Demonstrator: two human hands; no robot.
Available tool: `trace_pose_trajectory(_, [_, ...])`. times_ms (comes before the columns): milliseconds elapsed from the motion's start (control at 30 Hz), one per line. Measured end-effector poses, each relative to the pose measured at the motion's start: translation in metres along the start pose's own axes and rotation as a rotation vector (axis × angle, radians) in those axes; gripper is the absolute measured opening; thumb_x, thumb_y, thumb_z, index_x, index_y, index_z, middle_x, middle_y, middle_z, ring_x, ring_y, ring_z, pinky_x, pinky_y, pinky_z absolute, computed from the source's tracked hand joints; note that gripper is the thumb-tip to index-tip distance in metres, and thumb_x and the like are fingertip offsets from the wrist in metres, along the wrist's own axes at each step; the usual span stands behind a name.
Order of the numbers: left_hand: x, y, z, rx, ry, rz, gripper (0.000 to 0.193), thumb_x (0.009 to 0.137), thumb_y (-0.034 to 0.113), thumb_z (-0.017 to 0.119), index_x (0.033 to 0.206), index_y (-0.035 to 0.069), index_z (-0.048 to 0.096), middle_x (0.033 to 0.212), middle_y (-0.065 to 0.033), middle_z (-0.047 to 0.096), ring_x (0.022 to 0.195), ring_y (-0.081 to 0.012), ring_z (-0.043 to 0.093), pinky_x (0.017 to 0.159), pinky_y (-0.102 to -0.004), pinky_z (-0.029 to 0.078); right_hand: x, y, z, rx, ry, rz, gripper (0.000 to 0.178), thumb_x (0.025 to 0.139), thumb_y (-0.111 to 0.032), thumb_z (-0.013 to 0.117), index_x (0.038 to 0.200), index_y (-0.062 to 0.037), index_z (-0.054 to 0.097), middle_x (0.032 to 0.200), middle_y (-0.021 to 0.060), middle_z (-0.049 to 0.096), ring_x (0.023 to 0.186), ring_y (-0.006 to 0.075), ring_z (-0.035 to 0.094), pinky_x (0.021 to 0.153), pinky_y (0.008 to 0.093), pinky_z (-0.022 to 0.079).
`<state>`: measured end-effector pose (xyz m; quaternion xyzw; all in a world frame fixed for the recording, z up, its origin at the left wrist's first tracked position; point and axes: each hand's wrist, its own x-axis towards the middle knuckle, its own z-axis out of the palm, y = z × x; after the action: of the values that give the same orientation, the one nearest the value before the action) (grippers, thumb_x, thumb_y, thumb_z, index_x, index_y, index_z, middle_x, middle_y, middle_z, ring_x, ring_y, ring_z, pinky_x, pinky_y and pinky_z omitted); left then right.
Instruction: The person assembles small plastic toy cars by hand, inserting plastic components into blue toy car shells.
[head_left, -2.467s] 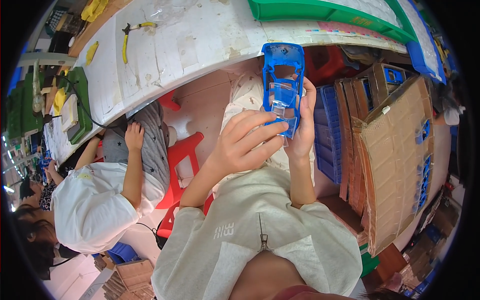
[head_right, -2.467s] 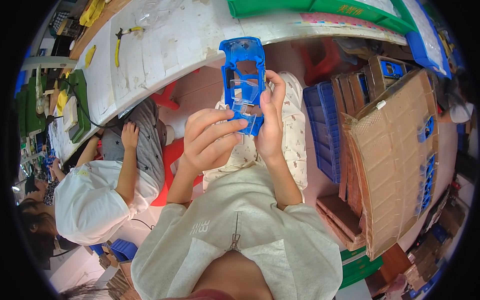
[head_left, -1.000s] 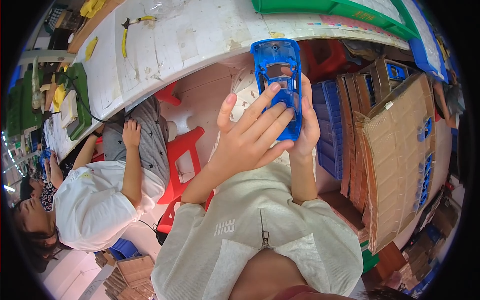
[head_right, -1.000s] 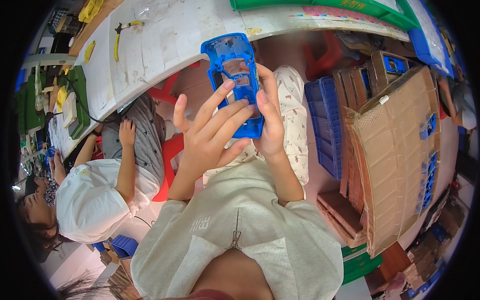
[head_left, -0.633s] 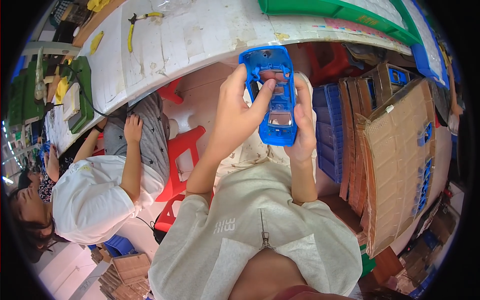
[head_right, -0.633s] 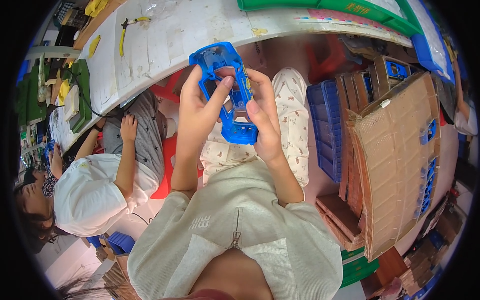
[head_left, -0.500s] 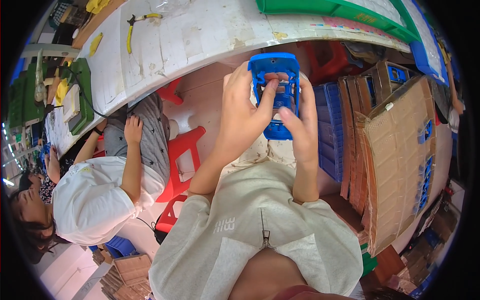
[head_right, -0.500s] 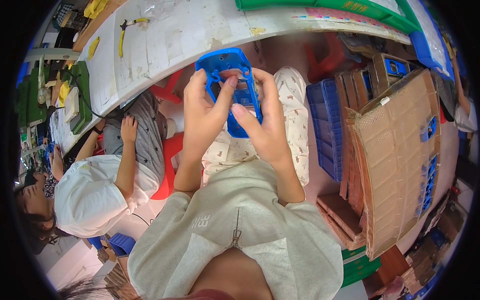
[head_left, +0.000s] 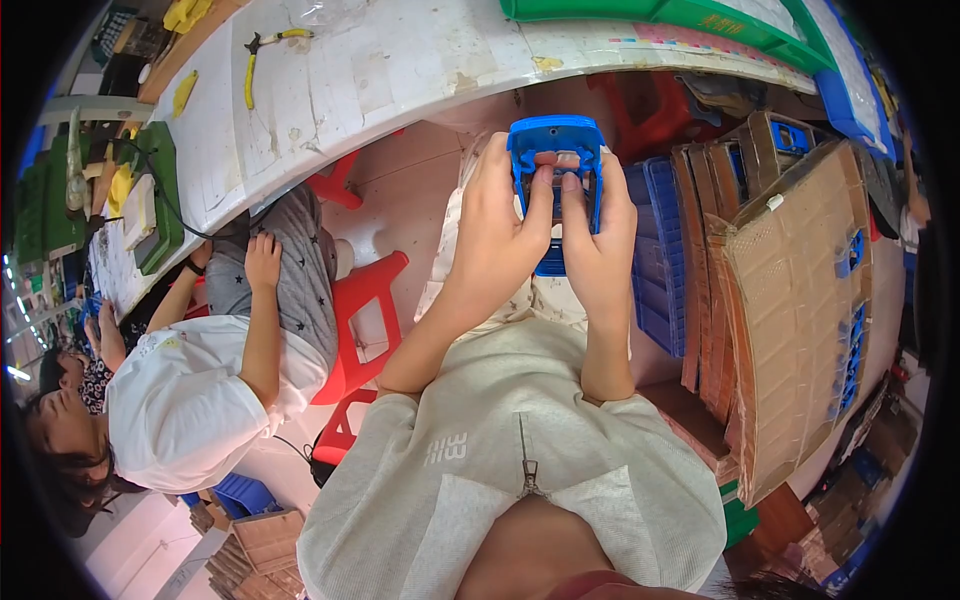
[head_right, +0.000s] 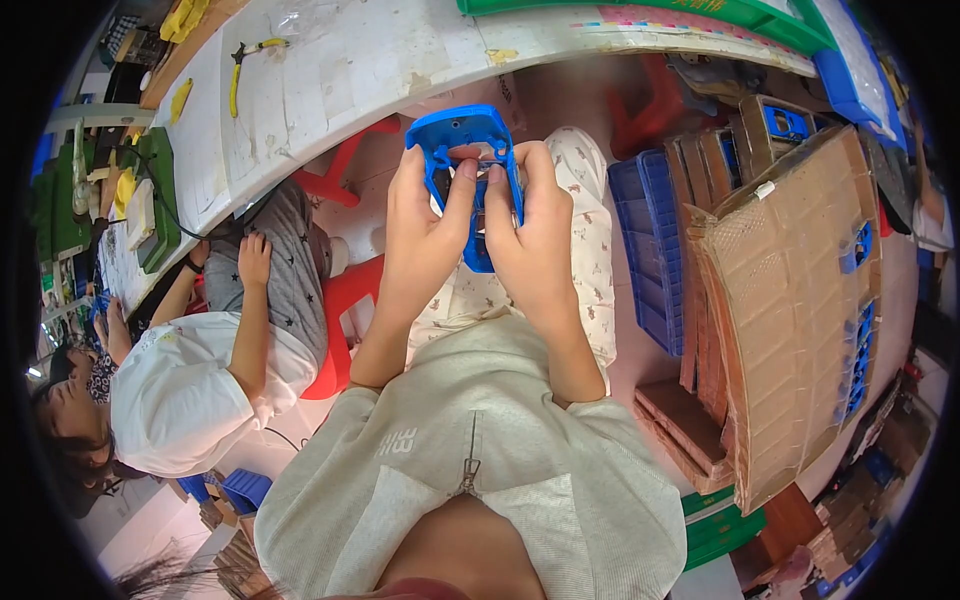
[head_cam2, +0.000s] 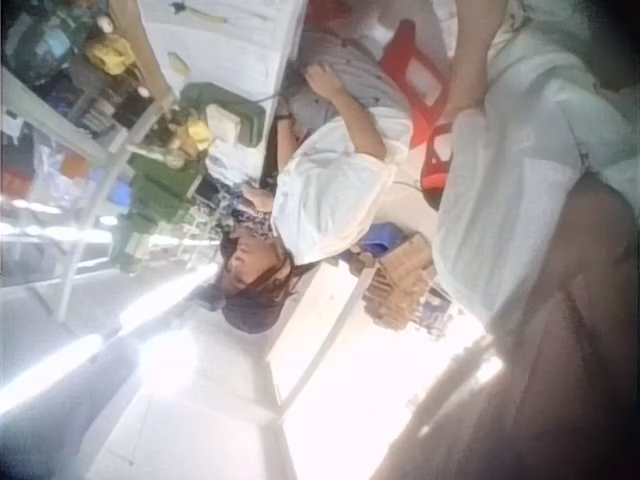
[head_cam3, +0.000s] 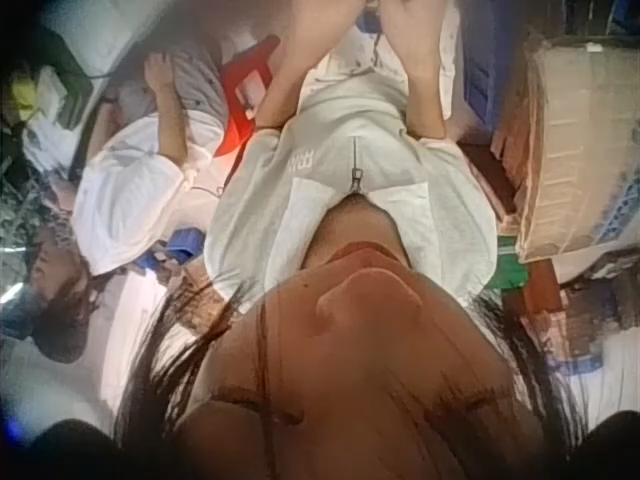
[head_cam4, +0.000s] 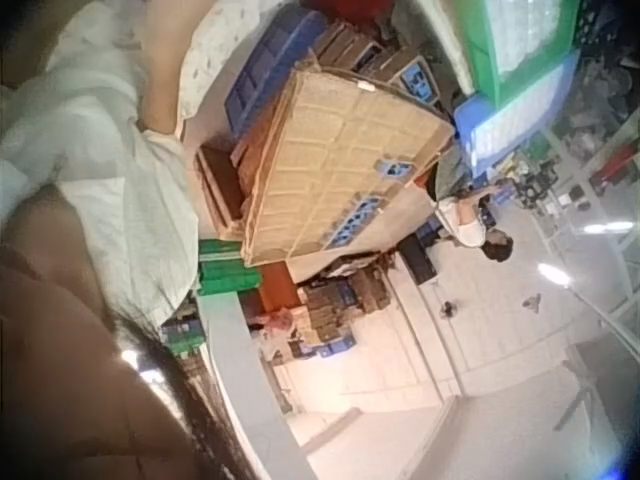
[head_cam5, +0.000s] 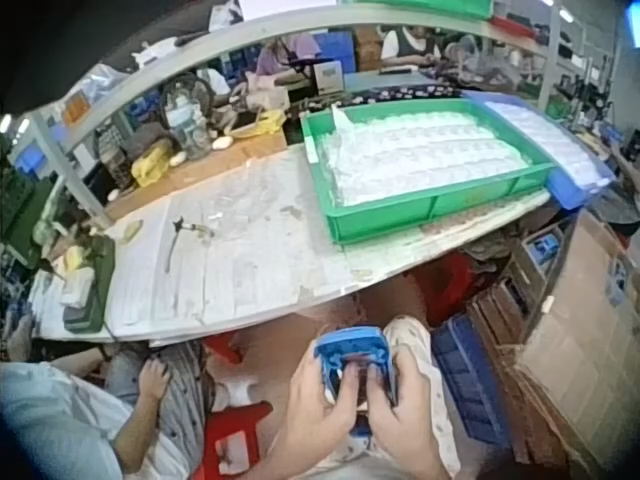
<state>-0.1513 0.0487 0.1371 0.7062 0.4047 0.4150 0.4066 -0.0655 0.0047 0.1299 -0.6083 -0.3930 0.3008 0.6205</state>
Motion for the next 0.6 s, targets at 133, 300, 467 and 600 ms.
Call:
trace_pose_trajectory(133, [-0.001,0.0,0.003,-0.141,-0.008,-0.08,0.009,0.081,0.0,0.05,0.089,-0.001,0.046,0.079,-0.0141,0.051,0.074,-0.0264,0.052,0.067,-0.0345,0.041,0.0,-0.003,-0.001,-0.089,0.007,-0.03,0.004,0.086,-0.004,0.046,0.086,-0.001,0.044,0.063,0.009,0.052,0.053,0.0091,0.048,0.048,0.0256,0.037])
trace_pose_trajectory(300, [0.001,-0.001,0.001,-0.051,0.008,-0.053,0.005,0.081,-0.001,0.051,0.086,-0.001,0.048,0.078,-0.0125,0.051,0.073,-0.0236,0.053,0.066,-0.0324,0.042,0.001,-0.004,-0.001,-0.037,-0.037,-0.002,0.007,0.085,-0.002,0.045,0.091,-0.0006,0.046,0.069,0.0092,0.055,0.06,0.0107,0.052,0.054,0.0248,0.041])
trace_pose_trajectory(467, [0.004,-0.001,-0.002,-0.152,0.15,0.01,0.01,0.08,-0.003,0.053,0.089,-0.002,0.05,0.08,-0.0082,0.055,0.073,-0.0163,0.056,0.066,-0.0274,0.045,-0.002,-0.004,-0.005,0.135,-0.161,0.067,0.021,0.083,0.003,0.043,0.104,0.0002,0.045,0.084,0.0097,0.058,0.074,0.0128,0.056,0.065,0.0251,0.045])
trace_pose_trajectory(600, [0.003,-0.008,-0.005,-0.178,0.131,-0.061,0.011,0.083,0.006,0.058,0.091,0.0,0.053,0.086,-0.0041,0.058,0.076,-0.0076,0.055,0.061,-0.0199,0.046,-0.002,-0.002,-0.006,0.173,-0.263,0.139,0.026,0.081,0.006,0.042,0.107,-0.0002,0.044,0.086,0.0097,0.057,0.076,0.0133,0.056,0.068,0.0261,0.045])
